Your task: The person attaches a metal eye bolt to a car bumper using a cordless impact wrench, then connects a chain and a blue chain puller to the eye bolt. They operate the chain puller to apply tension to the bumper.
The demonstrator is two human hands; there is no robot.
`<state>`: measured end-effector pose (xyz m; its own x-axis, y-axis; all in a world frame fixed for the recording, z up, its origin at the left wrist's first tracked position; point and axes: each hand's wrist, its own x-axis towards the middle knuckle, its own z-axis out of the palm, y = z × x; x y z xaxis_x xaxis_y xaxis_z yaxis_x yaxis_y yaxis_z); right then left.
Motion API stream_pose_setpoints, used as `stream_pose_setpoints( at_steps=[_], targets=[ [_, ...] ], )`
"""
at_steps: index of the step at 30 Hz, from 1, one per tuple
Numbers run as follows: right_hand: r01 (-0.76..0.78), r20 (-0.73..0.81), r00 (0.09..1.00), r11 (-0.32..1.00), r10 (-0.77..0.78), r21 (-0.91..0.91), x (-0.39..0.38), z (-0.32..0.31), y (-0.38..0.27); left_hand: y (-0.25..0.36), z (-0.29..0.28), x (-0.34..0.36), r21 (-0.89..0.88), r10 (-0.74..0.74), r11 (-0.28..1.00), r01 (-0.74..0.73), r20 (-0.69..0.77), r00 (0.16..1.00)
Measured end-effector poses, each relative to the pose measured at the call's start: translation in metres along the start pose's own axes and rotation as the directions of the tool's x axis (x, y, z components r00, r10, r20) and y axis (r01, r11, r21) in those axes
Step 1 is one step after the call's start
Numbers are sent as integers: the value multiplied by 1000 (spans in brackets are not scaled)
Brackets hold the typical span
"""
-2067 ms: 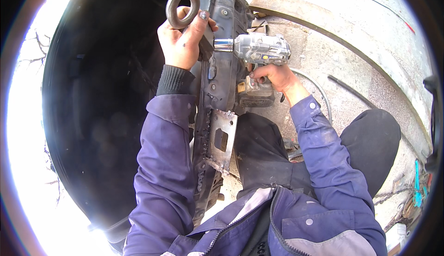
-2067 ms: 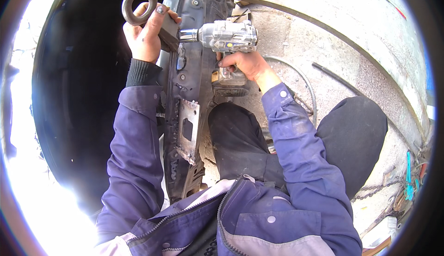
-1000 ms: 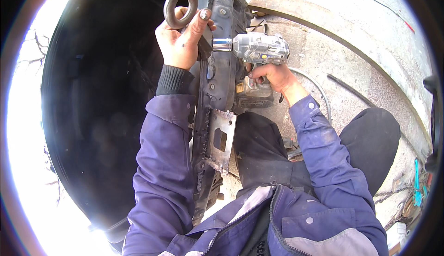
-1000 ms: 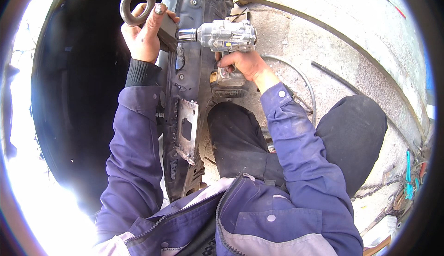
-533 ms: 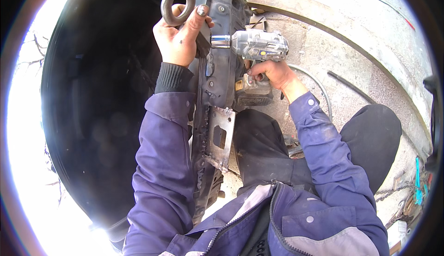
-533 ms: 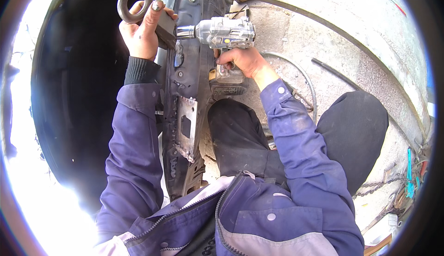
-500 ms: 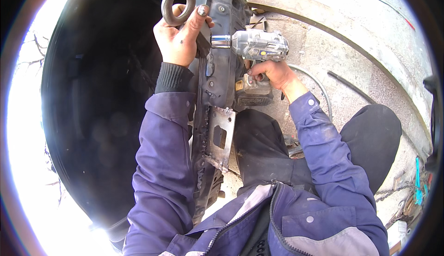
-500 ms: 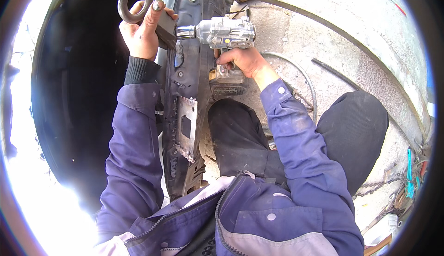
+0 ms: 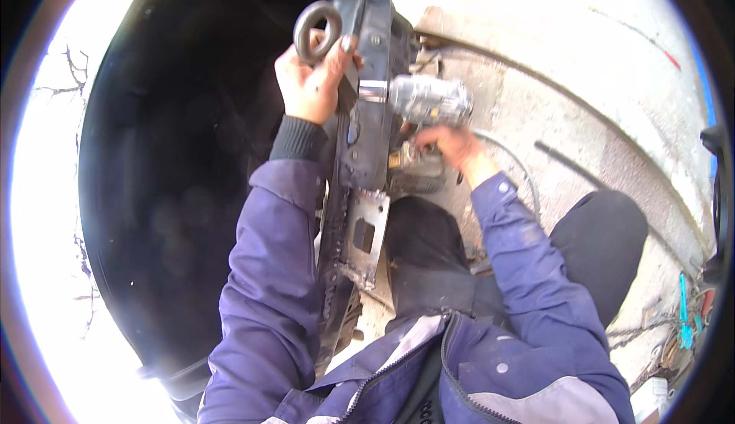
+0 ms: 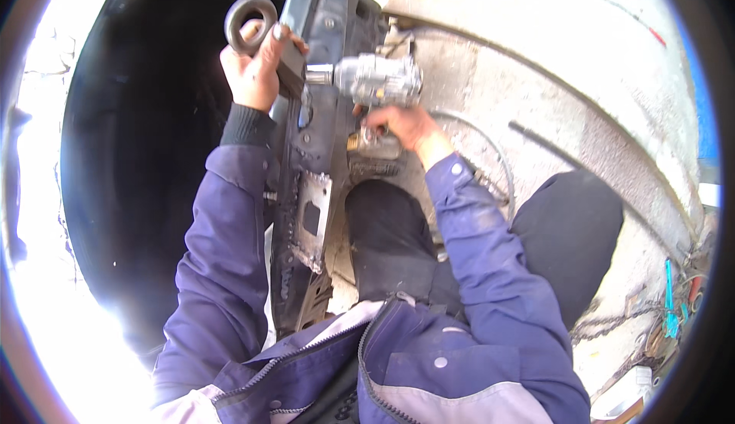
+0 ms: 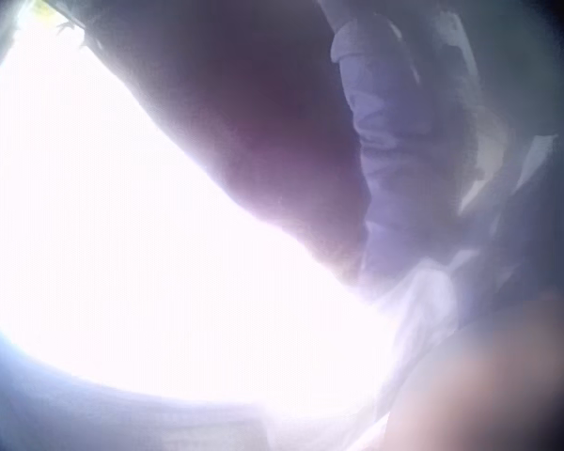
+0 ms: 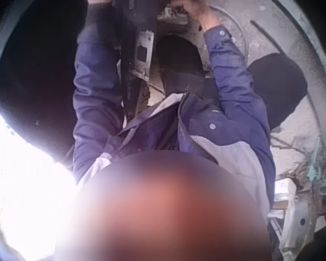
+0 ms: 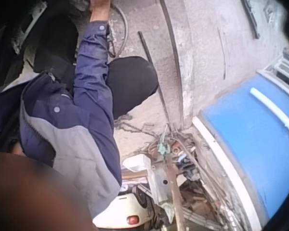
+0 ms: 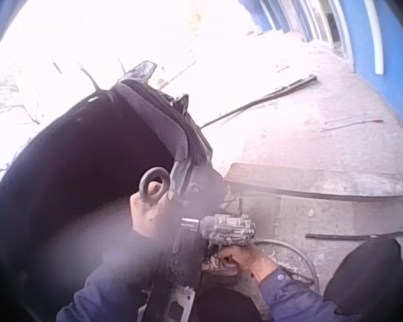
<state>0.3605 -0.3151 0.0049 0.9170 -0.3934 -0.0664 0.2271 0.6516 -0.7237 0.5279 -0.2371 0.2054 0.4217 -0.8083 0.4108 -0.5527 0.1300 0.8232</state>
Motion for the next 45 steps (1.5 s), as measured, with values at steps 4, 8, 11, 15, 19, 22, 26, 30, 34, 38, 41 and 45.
stream_pose_setpoints(
  at_steps=[4, 8, 11, 15, 19, 22, 26, 30, 34, 38, 41, 45],
  targets=[
    [53, 43, 998, 998, -51, -46, -2, 2, -8, 3, 1, 1, -78, -88, 993, 87, -13, 996],
    [22, 38, 999, 1000, -21, -17, -4, -15, -9, 5, -3, -1, -59, -106, 992, 107, 33, 994],
    [12, -49, 999, 999, -14, -37, -8, -39, -4, 6, -8, -2, -4, -138, 990, 138, 66, 988],
    [-2, -192, 981, 1000, 3, 6, -22, -69, 14, 7, -11, -1, -40, -167, 984, 172, 109, 980],
    [-235, -431, 884, 969, 180, -78, -47, -98, 40, 12, -8, -2, -90, -210, 971, 220, 112, 971],
    [-391, -595, 765, 912, 245, -127, -77, -128, 66, 25, -6, -7, 83, -175, 982, 170, 66, 982],
    [-571, -691, 666, 788, 280, -232, -124, -178, 98, 52, -5, -9, 434, -16, 901, -10, 57, 998],
    [-715, -768, 542, 667, 341, -208, -162, -219, 115, 74, 4, 9, 178, -14, 984, 1, 73, 997],
    [-802, -825, 500, 498, 262, -328, -182, -228, 112, 79, 6, 32, -113, -138, 977, 180, 311, 940],
    [-696, -666, 718, 227, 205, -681, -180, -212, 105, 65, 2, 36, 156, -142, 982, 109, 216, 966],
    [-666, -631, 746, 199, 213, -719, -184, -207, 98, 42, 9, 31, 58, -131, 990, 130, 3, 991],
    [-664, -679, 733, 252, 36, -704, -190, -202, 66, 12, -9, 35, -28, -116, 993, 116, -16, 993]
  ],
)
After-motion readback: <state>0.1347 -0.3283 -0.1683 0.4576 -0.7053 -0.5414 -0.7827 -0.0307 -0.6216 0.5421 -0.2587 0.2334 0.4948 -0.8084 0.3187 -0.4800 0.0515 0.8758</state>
